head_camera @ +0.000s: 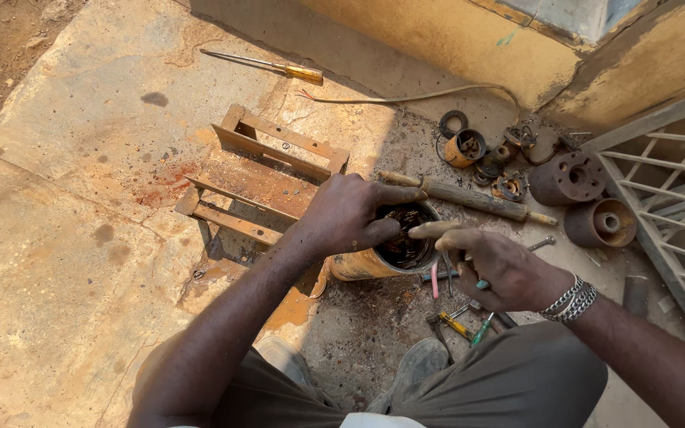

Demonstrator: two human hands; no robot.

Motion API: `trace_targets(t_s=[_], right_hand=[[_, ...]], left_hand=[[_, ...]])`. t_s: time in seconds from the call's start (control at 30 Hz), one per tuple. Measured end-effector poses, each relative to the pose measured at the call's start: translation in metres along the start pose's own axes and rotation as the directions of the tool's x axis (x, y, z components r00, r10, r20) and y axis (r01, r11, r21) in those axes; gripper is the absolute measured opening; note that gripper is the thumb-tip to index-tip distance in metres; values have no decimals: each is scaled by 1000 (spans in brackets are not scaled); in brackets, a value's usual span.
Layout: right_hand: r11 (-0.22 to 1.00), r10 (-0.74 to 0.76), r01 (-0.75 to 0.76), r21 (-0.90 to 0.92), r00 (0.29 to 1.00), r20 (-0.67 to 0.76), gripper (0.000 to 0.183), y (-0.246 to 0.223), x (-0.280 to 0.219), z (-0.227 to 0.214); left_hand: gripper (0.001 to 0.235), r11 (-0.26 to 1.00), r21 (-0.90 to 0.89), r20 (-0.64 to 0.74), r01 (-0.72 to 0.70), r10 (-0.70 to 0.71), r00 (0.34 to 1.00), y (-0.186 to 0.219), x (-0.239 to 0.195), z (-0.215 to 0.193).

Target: The person sits on the ground and uses pliers and a screwdriver to manipulate wires inside a metal cylinder. They repeatedly pull, cut, and adjust the wires, occasionally using a hammer to tap the cylinder.

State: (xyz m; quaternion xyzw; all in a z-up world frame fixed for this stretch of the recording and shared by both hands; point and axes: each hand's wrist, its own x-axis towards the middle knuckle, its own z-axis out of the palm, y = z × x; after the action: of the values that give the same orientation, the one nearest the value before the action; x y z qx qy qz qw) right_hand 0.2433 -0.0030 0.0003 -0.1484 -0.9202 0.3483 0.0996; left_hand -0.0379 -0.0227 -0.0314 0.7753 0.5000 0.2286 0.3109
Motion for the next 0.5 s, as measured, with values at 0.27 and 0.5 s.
trace_targets(t_s=[0.27,0.5], right_hand=[[755,459,111,646,613,-643,41,-51,-57,-22],[429,780,269,862,371,-504,31,-36,-41,44]], left_hand=[[69,945,-19,-164,-326,319,933,-4,9,6],[29,863,-466,-110,-196,163,980,-11,-1,23]])
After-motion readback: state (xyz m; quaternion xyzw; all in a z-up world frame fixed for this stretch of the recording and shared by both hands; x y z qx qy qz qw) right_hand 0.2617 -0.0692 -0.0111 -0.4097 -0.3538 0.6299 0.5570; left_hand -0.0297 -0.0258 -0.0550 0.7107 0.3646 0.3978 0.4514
